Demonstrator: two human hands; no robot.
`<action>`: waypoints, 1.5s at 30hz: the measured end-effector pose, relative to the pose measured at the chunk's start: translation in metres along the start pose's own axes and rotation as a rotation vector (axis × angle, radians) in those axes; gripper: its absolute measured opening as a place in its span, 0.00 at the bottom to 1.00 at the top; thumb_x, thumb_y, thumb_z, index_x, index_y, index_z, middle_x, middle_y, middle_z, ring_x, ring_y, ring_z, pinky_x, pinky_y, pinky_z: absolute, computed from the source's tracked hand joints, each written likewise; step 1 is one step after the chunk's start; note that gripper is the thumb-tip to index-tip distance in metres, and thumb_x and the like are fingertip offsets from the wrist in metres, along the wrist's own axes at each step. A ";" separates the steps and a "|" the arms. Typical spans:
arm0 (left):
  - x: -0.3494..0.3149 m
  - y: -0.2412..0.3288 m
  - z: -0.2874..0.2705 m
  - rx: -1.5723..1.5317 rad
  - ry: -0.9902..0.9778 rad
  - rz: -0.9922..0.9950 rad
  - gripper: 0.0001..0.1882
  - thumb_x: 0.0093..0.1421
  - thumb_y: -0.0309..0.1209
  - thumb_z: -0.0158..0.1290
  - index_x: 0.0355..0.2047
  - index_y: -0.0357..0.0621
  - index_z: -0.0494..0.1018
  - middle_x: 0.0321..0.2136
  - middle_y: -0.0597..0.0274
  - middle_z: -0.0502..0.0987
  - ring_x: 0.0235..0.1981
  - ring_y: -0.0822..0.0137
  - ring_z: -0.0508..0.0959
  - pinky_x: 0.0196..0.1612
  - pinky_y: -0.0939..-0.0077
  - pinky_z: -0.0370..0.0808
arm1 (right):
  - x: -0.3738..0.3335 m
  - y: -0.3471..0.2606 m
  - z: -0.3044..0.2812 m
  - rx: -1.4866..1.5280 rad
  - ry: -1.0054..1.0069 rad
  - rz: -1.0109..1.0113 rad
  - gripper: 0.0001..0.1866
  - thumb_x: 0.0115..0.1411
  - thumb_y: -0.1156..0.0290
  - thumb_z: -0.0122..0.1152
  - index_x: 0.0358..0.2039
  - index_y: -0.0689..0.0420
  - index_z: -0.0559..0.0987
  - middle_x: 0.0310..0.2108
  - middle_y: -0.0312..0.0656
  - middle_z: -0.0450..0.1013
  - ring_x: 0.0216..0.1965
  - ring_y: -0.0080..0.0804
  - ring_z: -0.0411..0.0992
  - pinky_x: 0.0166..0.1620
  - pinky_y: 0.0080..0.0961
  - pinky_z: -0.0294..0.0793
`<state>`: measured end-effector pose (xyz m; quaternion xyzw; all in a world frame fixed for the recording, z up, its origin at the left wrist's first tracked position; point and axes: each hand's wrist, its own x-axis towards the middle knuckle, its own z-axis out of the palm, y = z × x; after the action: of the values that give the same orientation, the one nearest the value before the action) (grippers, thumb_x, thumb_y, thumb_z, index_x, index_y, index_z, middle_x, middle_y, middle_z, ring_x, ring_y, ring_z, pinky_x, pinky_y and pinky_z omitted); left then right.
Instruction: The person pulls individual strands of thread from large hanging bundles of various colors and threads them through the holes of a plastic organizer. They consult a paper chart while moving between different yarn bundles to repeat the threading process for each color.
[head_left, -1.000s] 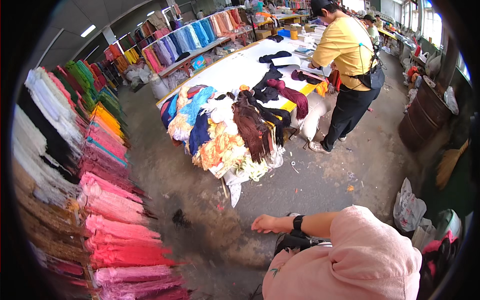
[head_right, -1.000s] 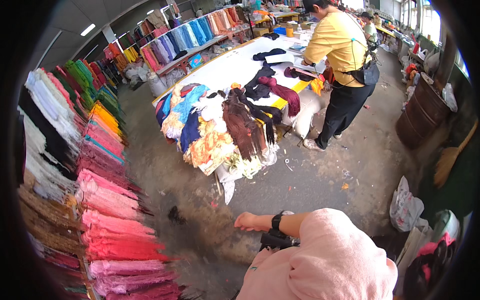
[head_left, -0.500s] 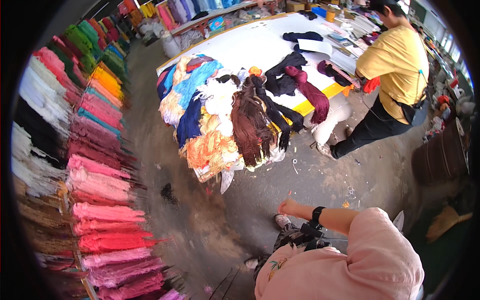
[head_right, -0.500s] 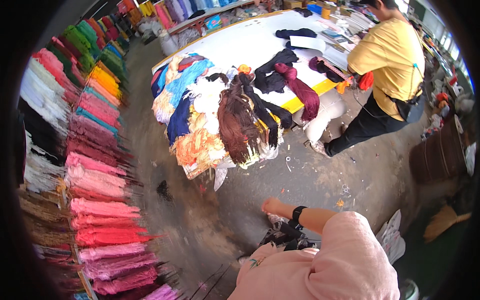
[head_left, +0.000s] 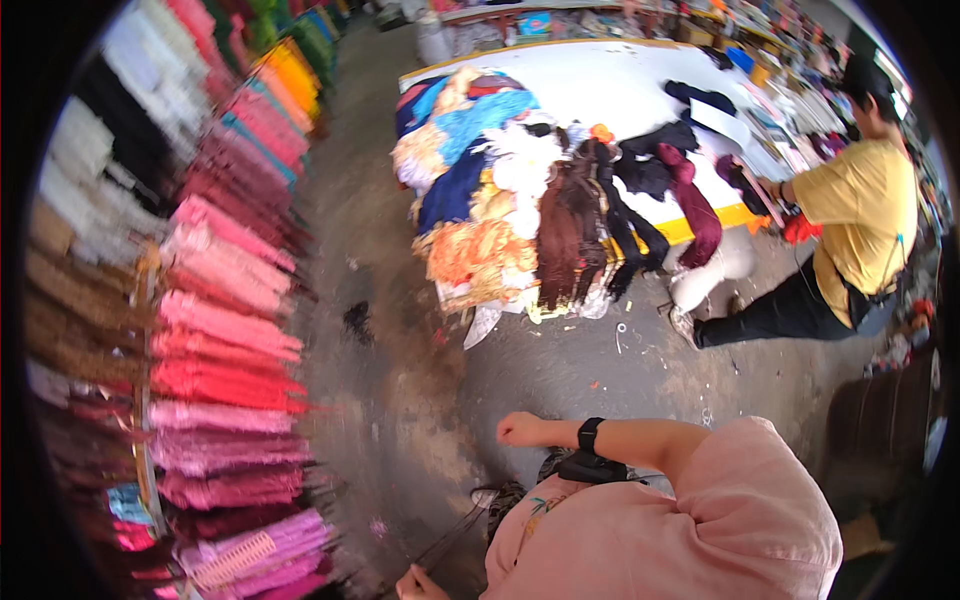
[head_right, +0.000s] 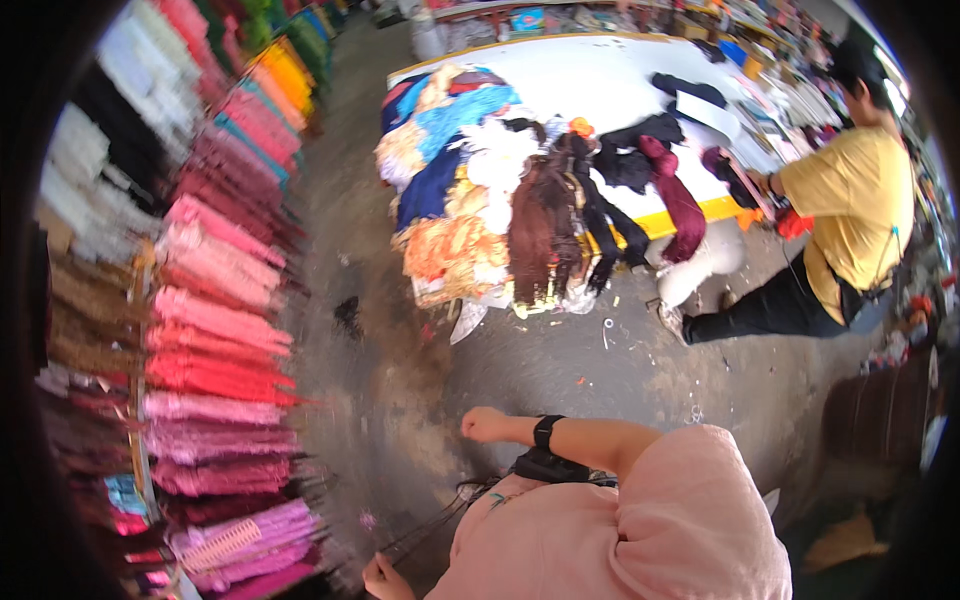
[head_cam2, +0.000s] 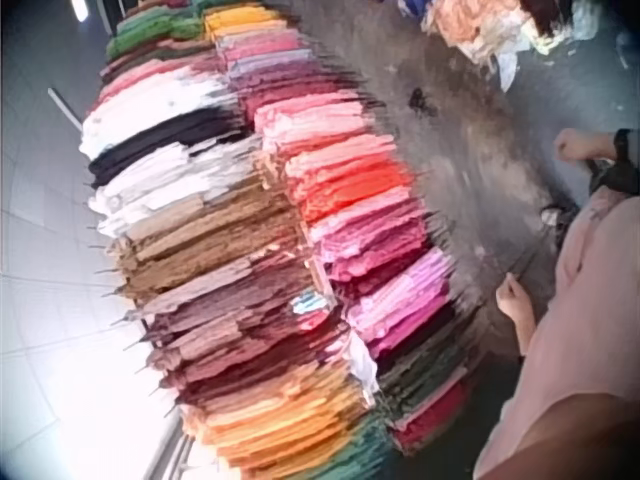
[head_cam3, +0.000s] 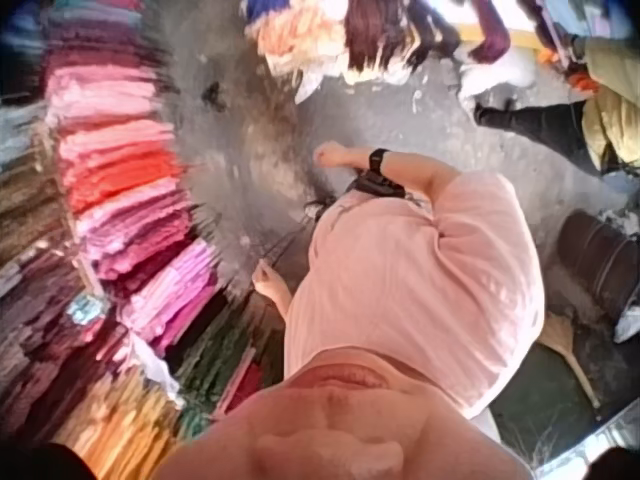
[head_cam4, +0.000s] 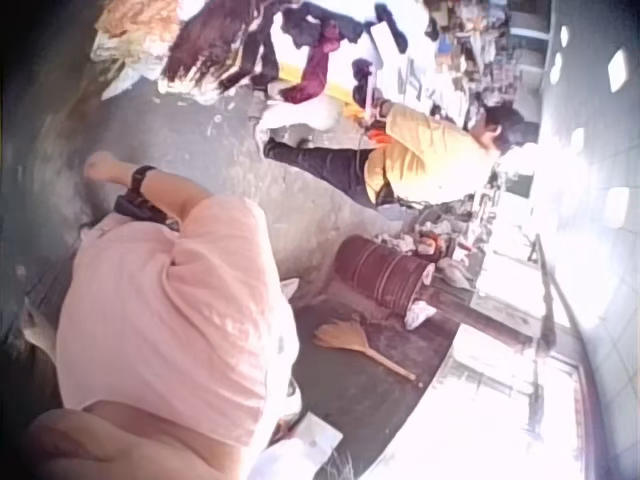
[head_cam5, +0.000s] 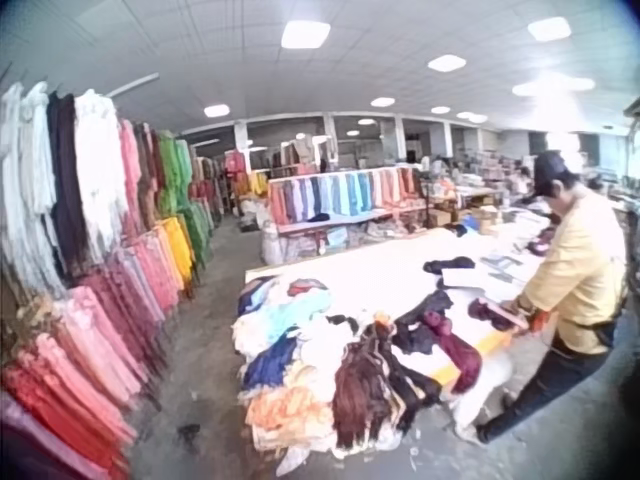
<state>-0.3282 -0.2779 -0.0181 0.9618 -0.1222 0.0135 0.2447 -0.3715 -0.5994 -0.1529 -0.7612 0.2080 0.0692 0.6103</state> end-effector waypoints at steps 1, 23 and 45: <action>-0.002 0.007 -0.001 -0.124 0.025 -0.012 0.10 0.48 0.27 0.47 0.23 0.29 0.70 0.22 0.49 0.72 0.22 0.61 0.70 0.27 0.70 0.67 | 0.011 -0.021 0.015 -0.021 -0.055 -0.013 0.07 0.40 0.73 0.48 0.21 0.58 0.74 0.19 0.43 0.70 0.21 0.32 0.69 0.27 0.29 0.67; -0.093 -0.086 -0.145 -0.629 0.556 -0.502 0.08 0.48 0.25 0.48 0.15 0.36 0.71 0.07 0.65 0.63 0.10 0.78 0.60 0.13 0.83 0.54 | 0.120 -0.348 0.379 0.003 -0.870 -0.776 0.06 0.51 0.76 0.49 0.29 0.62 0.71 0.22 0.35 0.68 0.23 0.19 0.66 0.26 0.16 0.65; -0.162 -0.205 -0.170 -1.774 2.253 0.228 0.15 0.56 0.34 0.40 0.14 0.48 0.55 0.09 0.74 0.45 0.10 0.80 0.45 0.11 0.86 0.44 | 0.224 -0.619 0.469 0.576 -1.748 -0.400 0.11 0.57 0.68 0.39 0.29 0.62 0.69 0.10 0.30 0.55 0.11 0.13 0.50 0.16 0.11 0.49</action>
<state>-0.4295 0.0142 0.0215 -0.0424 0.0900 0.6930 0.7141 0.1490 -0.0982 0.2093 -0.2808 -0.4495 0.4558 0.7151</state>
